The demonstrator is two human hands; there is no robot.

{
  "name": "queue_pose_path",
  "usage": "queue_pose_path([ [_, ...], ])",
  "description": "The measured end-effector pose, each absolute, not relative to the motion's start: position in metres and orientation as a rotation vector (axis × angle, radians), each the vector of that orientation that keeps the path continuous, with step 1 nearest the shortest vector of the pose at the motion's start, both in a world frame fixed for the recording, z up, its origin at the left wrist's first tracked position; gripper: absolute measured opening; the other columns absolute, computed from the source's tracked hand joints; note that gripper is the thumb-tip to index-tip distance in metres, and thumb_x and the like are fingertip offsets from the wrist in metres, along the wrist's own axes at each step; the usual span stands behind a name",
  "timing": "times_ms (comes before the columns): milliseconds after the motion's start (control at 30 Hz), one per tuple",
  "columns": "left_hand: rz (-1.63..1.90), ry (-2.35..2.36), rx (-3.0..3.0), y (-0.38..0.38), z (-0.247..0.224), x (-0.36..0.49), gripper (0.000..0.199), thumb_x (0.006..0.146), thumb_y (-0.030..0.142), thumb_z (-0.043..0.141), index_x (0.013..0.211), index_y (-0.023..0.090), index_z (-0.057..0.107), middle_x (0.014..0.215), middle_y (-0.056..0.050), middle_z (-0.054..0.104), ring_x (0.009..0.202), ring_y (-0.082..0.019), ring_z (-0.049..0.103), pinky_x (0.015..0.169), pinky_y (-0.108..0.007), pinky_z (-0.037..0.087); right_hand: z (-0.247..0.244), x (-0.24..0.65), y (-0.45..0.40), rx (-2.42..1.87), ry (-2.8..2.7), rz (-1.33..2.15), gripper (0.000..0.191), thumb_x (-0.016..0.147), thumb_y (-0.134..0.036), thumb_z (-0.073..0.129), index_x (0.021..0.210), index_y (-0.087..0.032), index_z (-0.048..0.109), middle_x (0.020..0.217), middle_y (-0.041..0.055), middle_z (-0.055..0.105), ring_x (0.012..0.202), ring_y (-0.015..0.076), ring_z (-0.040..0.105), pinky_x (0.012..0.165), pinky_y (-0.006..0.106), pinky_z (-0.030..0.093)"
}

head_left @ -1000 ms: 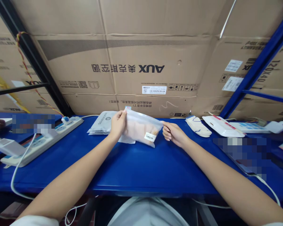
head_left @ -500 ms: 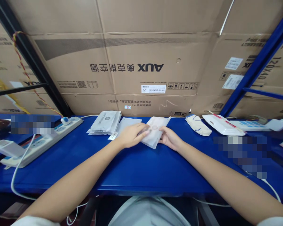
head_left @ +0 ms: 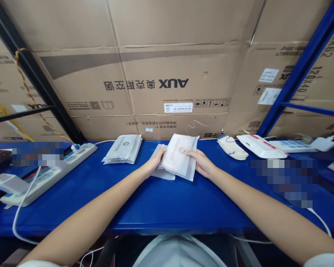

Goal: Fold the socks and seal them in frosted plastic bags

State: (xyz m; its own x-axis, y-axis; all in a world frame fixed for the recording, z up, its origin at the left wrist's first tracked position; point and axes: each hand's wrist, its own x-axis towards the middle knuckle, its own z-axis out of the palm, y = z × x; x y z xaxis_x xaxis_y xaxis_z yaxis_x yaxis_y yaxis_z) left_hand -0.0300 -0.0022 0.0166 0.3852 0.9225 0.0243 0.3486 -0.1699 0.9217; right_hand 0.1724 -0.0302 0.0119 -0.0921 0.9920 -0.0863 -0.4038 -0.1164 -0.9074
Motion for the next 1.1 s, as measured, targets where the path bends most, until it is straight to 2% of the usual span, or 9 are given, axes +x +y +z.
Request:
queue_pose_path([
  [100, 0.797, 0.862, 1.406, -0.015, 0.017, -0.020, 0.076, 0.083, 0.078, 0.039, 0.111, 0.014, 0.069, 0.102, -0.016, 0.074, 0.098, -0.031, 0.069, 0.083, -0.038, 0.052, 0.011, 0.169, -0.033, -0.927, -1.056, 1.481, 0.037, 0.074, -0.027, 0.076, 0.108, -0.018, 0.067, 0.108, 0.0092, 0.073, 0.098, 0.0256, 0.069, 0.093, 0.039, 0.054],
  [167, 0.831, 0.844, 1.269, -0.017, 0.016, -0.019, 0.059, 0.072, 0.059, 0.071, 0.109, 0.014, 0.068, 0.097, -0.014, 0.074, 0.088, -0.028, 0.070, 0.077, -0.035, 0.053, 0.008, 0.170, -0.030, -1.009, -1.139, 1.389, 0.032, 0.077, -0.032, 0.074, 0.106, -0.019, 0.069, 0.104, 0.0088, 0.074, 0.097, 0.0258, 0.068, 0.088, 0.039, 0.055],
  [233, 0.858, 0.938, 1.281, -0.010, 0.016, -0.026, 0.054, 0.064, 0.042, 0.081, 0.108, 0.014, 0.067, 0.097, -0.012, 0.074, 0.084, -0.027, 0.070, 0.074, -0.034, 0.053, 0.006, 0.175, -0.023, -1.120, -1.180, 1.318, 0.025, 0.081, -0.037, 0.070, 0.099, -0.020, 0.070, 0.096, 0.0087, 0.073, 0.091, 0.0257, 0.068, 0.078, 0.038, 0.056],
  [367, 0.927, 1.368, 1.566, 0.013, 0.029, -0.055, 0.047, 0.071, 0.032, 0.071, 0.114, 0.014, 0.063, 0.111, -0.015, 0.070, 0.096, -0.031, 0.067, 0.080, -0.040, 0.053, 0.003, 0.192, -0.010, -1.307, -1.407, 1.034, 0.016, 0.080, -0.037, 0.065, 0.081, -0.021, 0.067, 0.088, 0.0065, 0.065, 0.081, 0.0211, 0.062, 0.072, 0.035, 0.052],
  [533, 0.888, 1.912, 2.265, 0.019, 0.033, -0.074, 0.072, 0.078, 0.025, 0.061, 0.145, 0.015, 0.038, 0.147, -0.020, 0.044, 0.129, -0.038, 0.048, 0.103, -0.050, 0.041, 0.002, 0.200, -0.016, -1.518, -1.848, 0.453, 0.017, 0.073, -0.030, 0.070, 0.083, -0.020, 0.062, 0.096, 0.0043, 0.052, 0.076, 0.0165, 0.055, 0.079, 0.033, 0.046],
  [633, 0.670, 1.807, 2.600, 0.009, 0.021, -0.061, 0.057, 0.087, 0.033, 0.051, 0.141, 0.016, 0.046, 0.153, -0.016, 0.040, 0.138, -0.036, 0.036, 0.112, -0.049, 0.030, 0.001, 0.193, -0.024, -1.506, -2.014, 0.442, 0.018, 0.075, -0.026, 0.068, 0.088, -0.019, 0.059, 0.094, 0.0043, 0.051, 0.074, 0.0165, 0.054, 0.073, 0.032, 0.045],
  [767, 0.402, 1.678, 2.671, 0.001, 0.009, -0.045, 0.062, 0.092, 0.053, 0.041, 0.143, 0.019, 0.047, 0.156, -0.014, 0.036, 0.143, -0.039, 0.028, 0.116, -0.054, 0.018, 0.001, 0.185, -0.028, -1.351, -2.169, 0.452, 0.024, 0.075, -0.004, 0.057, 0.094, -0.018, 0.060, 0.095, 0.0052, 0.053, 0.079, 0.0166, 0.055, 0.079, 0.031, 0.045],
  [900, 0.196, 1.873, 2.563, 0.006, 0.014, -0.051, 0.061, 0.094, 0.045, 0.034, 0.148, 0.016, 0.042, 0.160, -0.015, 0.027, 0.145, -0.040, 0.024, 0.114, -0.056, 0.018, 0.000, 0.190, -0.024, -1.375, -2.151, 0.422, 0.036, 0.071, 0.006, 0.049, 0.095, -0.016, 0.064, 0.096, 0.0068, 0.055, 0.082, 0.0170, 0.056, 0.080, 0.030, 0.044],
  [1100, -0.042, 2.046, 2.390, 0.013, 0.028, -0.063, 0.064, 0.095, 0.042, 0.027, 0.155, 0.018, 0.028, 0.163, -0.011, 0.018, 0.147, -0.040, 0.018, 0.116, -0.052, 0.019, -0.003, 0.205, -0.011, -1.477, -2.002, 0.376, 0.030, 0.070, 0.003, 0.052, 0.090, -0.015, 0.066, 0.093, 0.0062, 0.058, 0.079, 0.0158, 0.056, 0.077, 0.029, 0.046],
])
